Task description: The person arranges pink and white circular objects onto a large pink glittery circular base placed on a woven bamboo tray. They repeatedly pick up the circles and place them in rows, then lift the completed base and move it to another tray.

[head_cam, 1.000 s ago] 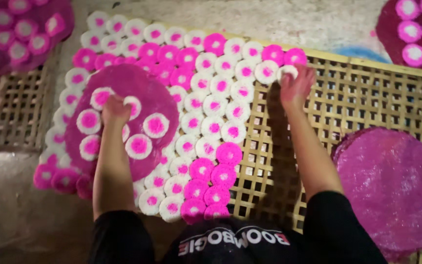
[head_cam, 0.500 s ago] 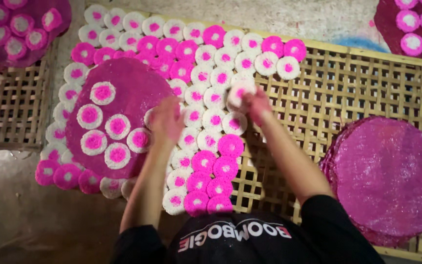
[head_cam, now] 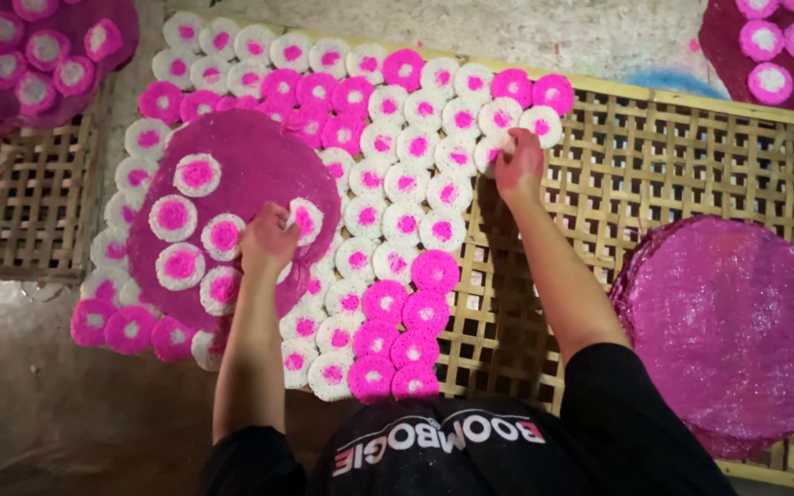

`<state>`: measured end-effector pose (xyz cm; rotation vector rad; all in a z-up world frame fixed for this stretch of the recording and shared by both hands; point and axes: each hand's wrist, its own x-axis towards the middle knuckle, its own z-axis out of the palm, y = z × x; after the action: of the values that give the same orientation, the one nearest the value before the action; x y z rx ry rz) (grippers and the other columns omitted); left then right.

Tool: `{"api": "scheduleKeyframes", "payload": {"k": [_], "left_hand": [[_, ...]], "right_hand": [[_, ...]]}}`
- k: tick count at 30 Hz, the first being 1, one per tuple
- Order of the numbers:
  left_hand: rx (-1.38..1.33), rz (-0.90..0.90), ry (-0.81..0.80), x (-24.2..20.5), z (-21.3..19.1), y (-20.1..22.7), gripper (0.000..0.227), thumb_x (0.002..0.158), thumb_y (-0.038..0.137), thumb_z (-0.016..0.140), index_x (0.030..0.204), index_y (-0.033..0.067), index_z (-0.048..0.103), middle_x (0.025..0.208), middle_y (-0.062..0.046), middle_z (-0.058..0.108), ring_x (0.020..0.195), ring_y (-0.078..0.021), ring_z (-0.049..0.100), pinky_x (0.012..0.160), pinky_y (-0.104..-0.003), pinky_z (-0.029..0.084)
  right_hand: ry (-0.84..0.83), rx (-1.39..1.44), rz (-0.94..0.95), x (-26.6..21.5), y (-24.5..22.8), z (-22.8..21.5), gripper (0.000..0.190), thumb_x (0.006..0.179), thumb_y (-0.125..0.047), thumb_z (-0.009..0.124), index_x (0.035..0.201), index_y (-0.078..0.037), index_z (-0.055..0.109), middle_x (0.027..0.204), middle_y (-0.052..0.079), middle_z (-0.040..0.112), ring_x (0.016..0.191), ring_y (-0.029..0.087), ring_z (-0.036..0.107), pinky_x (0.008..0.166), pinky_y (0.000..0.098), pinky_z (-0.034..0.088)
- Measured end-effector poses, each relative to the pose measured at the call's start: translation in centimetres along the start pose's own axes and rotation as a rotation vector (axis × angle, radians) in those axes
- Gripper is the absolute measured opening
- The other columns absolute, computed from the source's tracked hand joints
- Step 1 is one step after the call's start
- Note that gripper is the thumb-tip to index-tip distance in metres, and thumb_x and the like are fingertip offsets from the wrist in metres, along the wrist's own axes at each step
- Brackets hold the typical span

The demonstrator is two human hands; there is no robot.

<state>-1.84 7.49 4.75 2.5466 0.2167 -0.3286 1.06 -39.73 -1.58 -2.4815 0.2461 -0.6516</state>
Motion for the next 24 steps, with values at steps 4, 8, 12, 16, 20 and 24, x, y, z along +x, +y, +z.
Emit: {"api": "scheduleKeyframes", "payload": {"k": [4, 8, 12, 16, 20, 24], "left_hand": [[-0.134, -0.076, -0.075, -1.4, -0.4, 5.2, 0.031, 0.087, 0.022, 0.074, 0.115, 0.0139, 0.063, 0.103, -0.008, 0.074, 0.088, -0.0226, 0.073, 0.078, -0.04, 0.059], [-0.229, 0.171, -0.14, -4.8, 2.1, 12.2, 0.03, 0.09, 0.022, 0.074, 0.117, 0.0157, 0.066, 0.109, -0.008, 0.077, 0.095, -0.0216, 0.074, 0.085, -0.041, 0.062], [-0.206, 0.618, -0.19, -6.8, 7.6, 17.7, 0.03, 0.089, 0.033, 0.078, 0.11, 0.0139, 0.069, 0.121, -0.007, 0.072, 0.119, -0.0249, 0.066, 0.108, -0.046, 0.049], [-0.491, 0.477, -0.14, -5.2, 10.2, 19.3, 0.044, 0.095, 0.027, 0.069, 0.132, 0.0088, 0.052, 0.137, -0.011, 0.059, 0.123, -0.0277, 0.062, 0.102, -0.046, 0.051], [-0.393, 0.457, -0.16, -4.5, 10.9, 18.8, 0.043, 0.095, 0.024, 0.066, 0.134, 0.0124, 0.052, 0.137, -0.008, 0.06, 0.121, -0.025, 0.064, 0.103, -0.044, 0.051], [-0.252, 0.482, 0.051, -4.6, 9.4, 13.6, 0.034, 0.095, 0.019, 0.069, 0.127, 0.0117, 0.06, 0.135, -0.012, 0.061, 0.13, -0.0292, 0.056, 0.113, -0.046, 0.042]], "right_hand": [[0.125, -0.262, -0.119, 0.2, -3.3, -2.8, 0.05, 0.072, -0.008, 0.078, 0.12, -0.001, 0.065, 0.108, 0.025, 0.064, 0.099, 0.04, 0.062, 0.085, 0.0483, 0.054], [-0.508, 0.719, 0.564, -3.5, -9.0, -4.2, 0.029, 0.105, -0.027, 0.06, 0.114, 0.0, 0.067, 0.094, 0.011, 0.067, 0.083, 0.022, 0.067, 0.081, 0.0365, 0.062], [-0.66, 1.468, 0.964, -8.7, -11.2, -5.3, 0.037, 0.105, -0.031, 0.055, 0.118, 0.003, 0.06, 0.1, 0.014, 0.071, 0.083, 0.021, 0.069, 0.074, 0.0308, 0.063], [-0.511, 0.975, 1.085, -7.7, -7.5, -6.1, 0.036, 0.097, -0.011, 0.056, 0.133, -0.01, 0.058, 0.11, 0.008, 0.073, 0.091, 0.019, 0.072, 0.075, 0.028, 0.064], [-0.498, 1.018, 0.698, -5.8, -3.1, -4.9, 0.03, 0.1, -0.001, 0.059, 0.129, -0.006, 0.067, 0.116, 0.012, 0.073, 0.099, 0.019, 0.073, 0.086, 0.0283, 0.063], [-0.467, 0.393, 0.406, -5.2, -1.0, -3.7, 0.03, 0.097, -0.003, 0.068, 0.127, -0.005, 0.067, 0.106, 0.023, 0.067, 0.09, 0.035, 0.068, 0.077, 0.0405, 0.056]]}}
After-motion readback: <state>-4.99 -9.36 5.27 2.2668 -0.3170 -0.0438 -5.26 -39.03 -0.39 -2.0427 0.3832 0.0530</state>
